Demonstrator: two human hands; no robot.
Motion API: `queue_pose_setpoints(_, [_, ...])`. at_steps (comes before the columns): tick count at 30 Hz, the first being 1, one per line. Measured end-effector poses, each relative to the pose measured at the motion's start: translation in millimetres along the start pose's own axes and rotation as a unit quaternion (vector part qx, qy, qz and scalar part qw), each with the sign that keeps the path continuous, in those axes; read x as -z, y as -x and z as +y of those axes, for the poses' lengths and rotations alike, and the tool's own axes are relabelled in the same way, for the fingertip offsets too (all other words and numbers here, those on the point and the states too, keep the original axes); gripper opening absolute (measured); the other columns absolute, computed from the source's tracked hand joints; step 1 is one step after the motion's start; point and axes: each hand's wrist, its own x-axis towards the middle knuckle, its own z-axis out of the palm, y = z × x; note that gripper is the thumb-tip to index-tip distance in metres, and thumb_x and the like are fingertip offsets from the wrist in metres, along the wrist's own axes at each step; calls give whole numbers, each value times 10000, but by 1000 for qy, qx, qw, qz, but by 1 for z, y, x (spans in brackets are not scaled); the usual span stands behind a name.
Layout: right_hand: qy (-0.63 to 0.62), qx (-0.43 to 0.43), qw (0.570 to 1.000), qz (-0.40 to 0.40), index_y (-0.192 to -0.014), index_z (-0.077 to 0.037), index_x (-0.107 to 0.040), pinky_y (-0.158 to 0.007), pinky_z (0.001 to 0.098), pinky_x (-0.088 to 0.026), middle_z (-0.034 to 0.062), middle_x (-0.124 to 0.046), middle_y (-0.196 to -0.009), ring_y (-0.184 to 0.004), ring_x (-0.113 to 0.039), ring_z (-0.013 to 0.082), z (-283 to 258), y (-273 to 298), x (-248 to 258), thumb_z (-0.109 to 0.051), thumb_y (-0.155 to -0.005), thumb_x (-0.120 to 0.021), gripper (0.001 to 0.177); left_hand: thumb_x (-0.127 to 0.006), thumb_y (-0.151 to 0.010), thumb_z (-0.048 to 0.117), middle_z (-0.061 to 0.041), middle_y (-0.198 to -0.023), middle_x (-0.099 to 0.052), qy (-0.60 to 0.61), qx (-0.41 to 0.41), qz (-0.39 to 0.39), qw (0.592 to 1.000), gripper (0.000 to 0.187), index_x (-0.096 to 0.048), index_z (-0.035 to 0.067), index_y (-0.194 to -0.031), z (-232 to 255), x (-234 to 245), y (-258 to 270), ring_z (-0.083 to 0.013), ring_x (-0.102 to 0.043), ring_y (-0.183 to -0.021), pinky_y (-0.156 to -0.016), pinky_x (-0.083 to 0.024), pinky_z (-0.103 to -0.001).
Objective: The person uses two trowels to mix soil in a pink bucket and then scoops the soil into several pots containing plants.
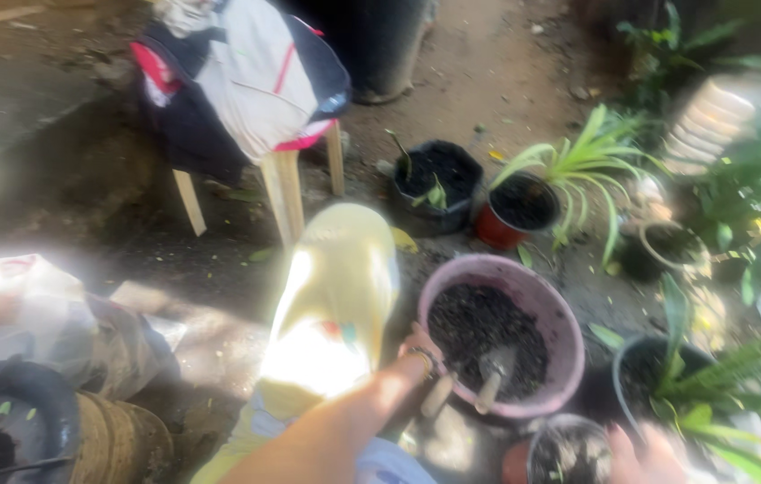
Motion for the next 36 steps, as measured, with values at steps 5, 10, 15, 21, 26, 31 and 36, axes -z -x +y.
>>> queue_pose_setpoints(5, [-7,-90,995,50,-1292,-93,-710,-977,481,-497,212,-747,-1131,-1088,-684,395,-65,44,18,-447,-902,-698,527,-789,-862,219,-210,-1303,-675,1,-13,31,999,757,-354,56,-1460,0,5,5,-372,-678,-1192,-1024,-545,-455])
queue_pose_setpoints(10, [-5,-95,994,61,-1330,-111,-696,-959,491,-508,230,-734,-1156,-1079,-682,414,-90,55,29,-437,-901,-685,539,-995,-731,358,-168,-1434,-519,-174,21,-32,984,1086,-281,29,-1480,29,37,42,-305,-569,-1307,-1095,-494,-405])
queue_pose_setpoints(15, [-8,-89,990,108,-1345,-68,-676,-981,480,-520,250,-726,-1137,-1085,-690,406,-86,62,22,-462,-902,-696,593,-931,-760,420,-163,-1376,-578,-448,-105,-107,882,877,-452,47,-1393,64,72,79,-298,-613,-1245,-1036,-524,-416])
queue_pose_setpoints(21, [40,-164,984,57,-1394,-65,-630,-1006,496,-488,248,-711,-1197,-1136,-658,421,-103,61,34,-472,-885,-686,654,-875,-774,425,-123,-1296,-667,-572,-211,-88,788,656,-619,101,-1284,178,95,35,-286,-667,-1167,-976,-552,-433])
queue_pose_setpoints(26, [26,-239,971,8,-1434,-97,-587,-1008,500,-466,253,-684,-1225,-1158,-631,420,-122,54,42,-468,-861,-685,689,-830,-785,429,-90,-1229,-741,-587,-272,-26,762,501,-758,146,-1193,270,118,-33,-276,-713,-1102,-926,-575,-447])
queue_pose_setpoints(31, [127,-214,968,28,-1413,-122,-623,-951,454,-550,187,-755,-1092,-1023,-715,365,-125,57,27,-429,-879,-702,621,-733,-890,434,-203,-1213,-731,-508,-242,-107,820,561,-691,46,-1293,318,121,-83,-323,-745,-1085,-929,-612,-448])
queue_pose_setpoints(36, [123,-106,983,83,-1340,-83,-626,-906,432,-562,186,-751,-1039,-953,-725,331,-135,48,15,-355,-866,-674,548,-675,-995,366,-429,-1290,-587,-90,-29,-198,976,706,-465,-128,-1454,314,84,-170,-534,-666,-1132,-898,-588,-618])
